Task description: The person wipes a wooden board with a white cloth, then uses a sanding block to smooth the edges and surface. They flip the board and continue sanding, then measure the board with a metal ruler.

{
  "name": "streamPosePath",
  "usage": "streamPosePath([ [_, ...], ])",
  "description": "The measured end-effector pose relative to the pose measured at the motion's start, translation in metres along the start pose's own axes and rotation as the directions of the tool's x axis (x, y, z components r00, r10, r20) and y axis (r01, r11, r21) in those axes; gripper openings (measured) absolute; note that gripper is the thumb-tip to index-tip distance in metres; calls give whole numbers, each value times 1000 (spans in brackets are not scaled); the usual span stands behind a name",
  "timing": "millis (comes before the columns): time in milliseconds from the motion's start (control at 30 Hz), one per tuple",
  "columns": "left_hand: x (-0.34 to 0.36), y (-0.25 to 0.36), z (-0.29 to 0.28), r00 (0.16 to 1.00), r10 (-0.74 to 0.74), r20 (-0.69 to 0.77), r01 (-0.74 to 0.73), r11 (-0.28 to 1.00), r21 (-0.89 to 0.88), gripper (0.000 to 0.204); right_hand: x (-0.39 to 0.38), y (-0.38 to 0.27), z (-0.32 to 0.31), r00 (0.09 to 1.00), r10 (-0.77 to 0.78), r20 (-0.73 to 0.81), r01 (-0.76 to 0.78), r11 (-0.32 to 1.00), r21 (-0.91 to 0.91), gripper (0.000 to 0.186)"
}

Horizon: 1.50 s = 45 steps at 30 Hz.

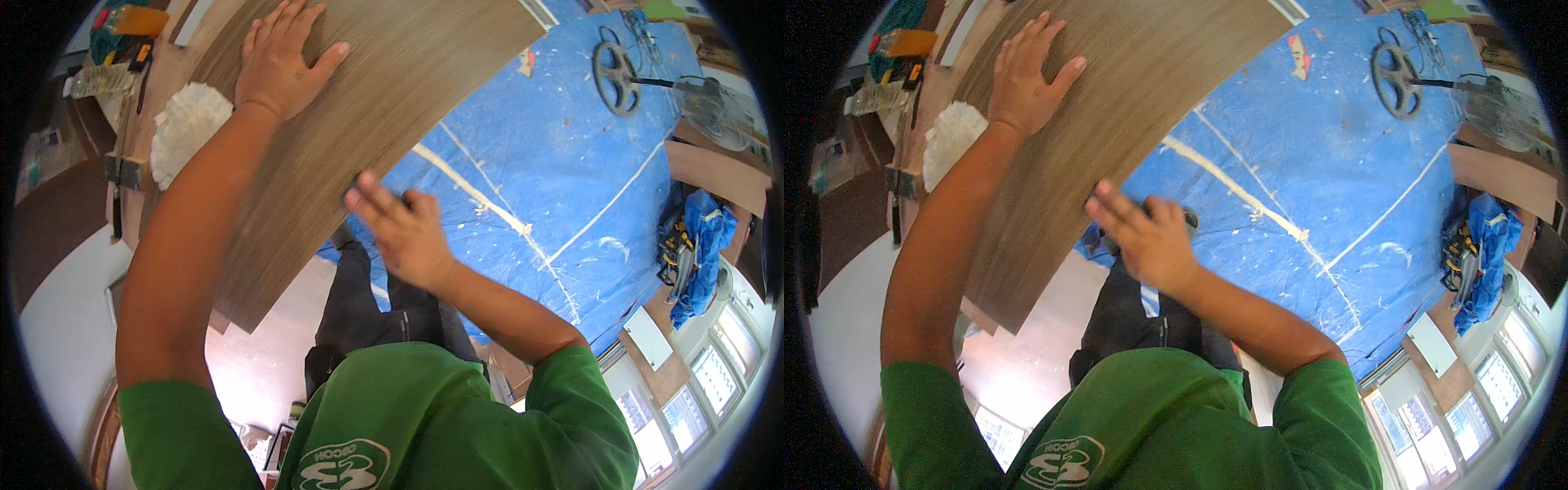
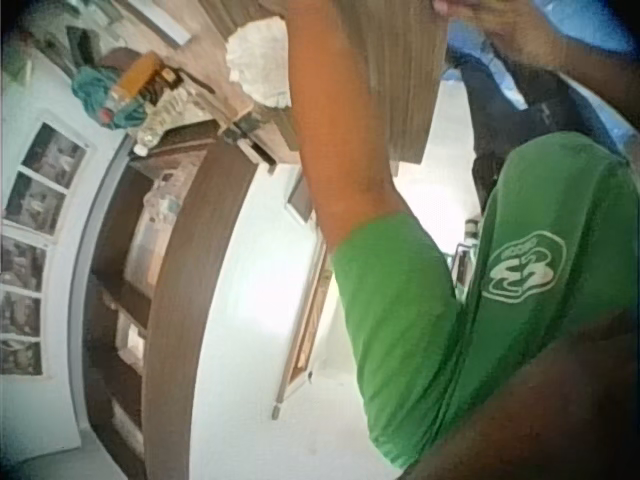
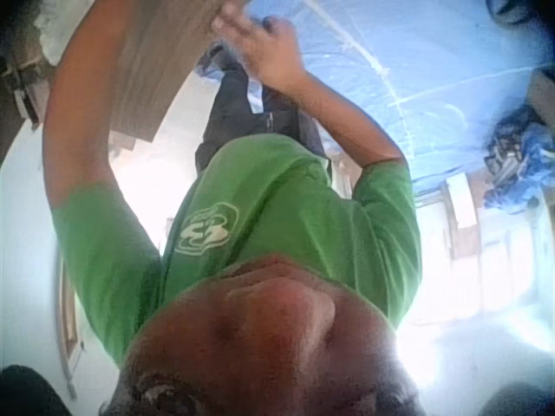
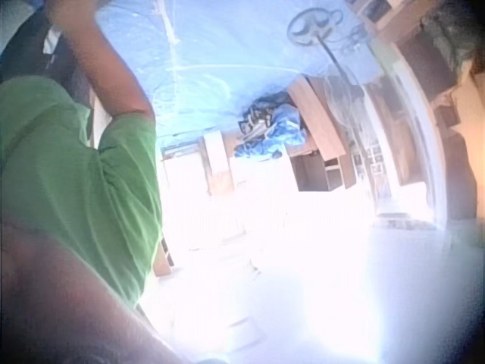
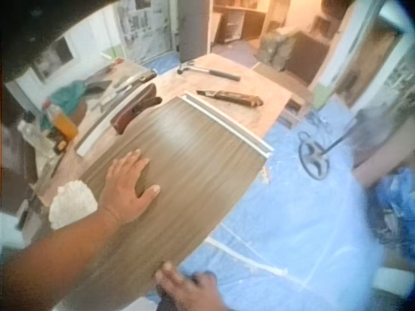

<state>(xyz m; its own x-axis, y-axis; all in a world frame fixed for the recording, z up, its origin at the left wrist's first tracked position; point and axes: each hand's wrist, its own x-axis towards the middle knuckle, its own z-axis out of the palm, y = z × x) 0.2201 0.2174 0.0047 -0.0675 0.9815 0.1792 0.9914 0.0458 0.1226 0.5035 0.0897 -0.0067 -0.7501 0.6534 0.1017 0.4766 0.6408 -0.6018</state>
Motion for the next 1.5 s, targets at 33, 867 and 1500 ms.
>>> streamPosePath([
  [33, -2, -8, 7, 999, 20, -33, -19, 999, 40, 71, 7, 27, -1, 999, 0, -39, -6, 989, -151, 85],
  [867, -3, -11, 13, 999, 20, -40, -18, 999, 34, 70, 73, 178, -96, 946, -64, -318, -36, 953, -300, 78],
  [1500, -1, -7, 9, 1000, -1, -4, 2, 999, 50, 72, 82, 209, -121, 942, -3, -337, -69, 977, -202, 70],
])
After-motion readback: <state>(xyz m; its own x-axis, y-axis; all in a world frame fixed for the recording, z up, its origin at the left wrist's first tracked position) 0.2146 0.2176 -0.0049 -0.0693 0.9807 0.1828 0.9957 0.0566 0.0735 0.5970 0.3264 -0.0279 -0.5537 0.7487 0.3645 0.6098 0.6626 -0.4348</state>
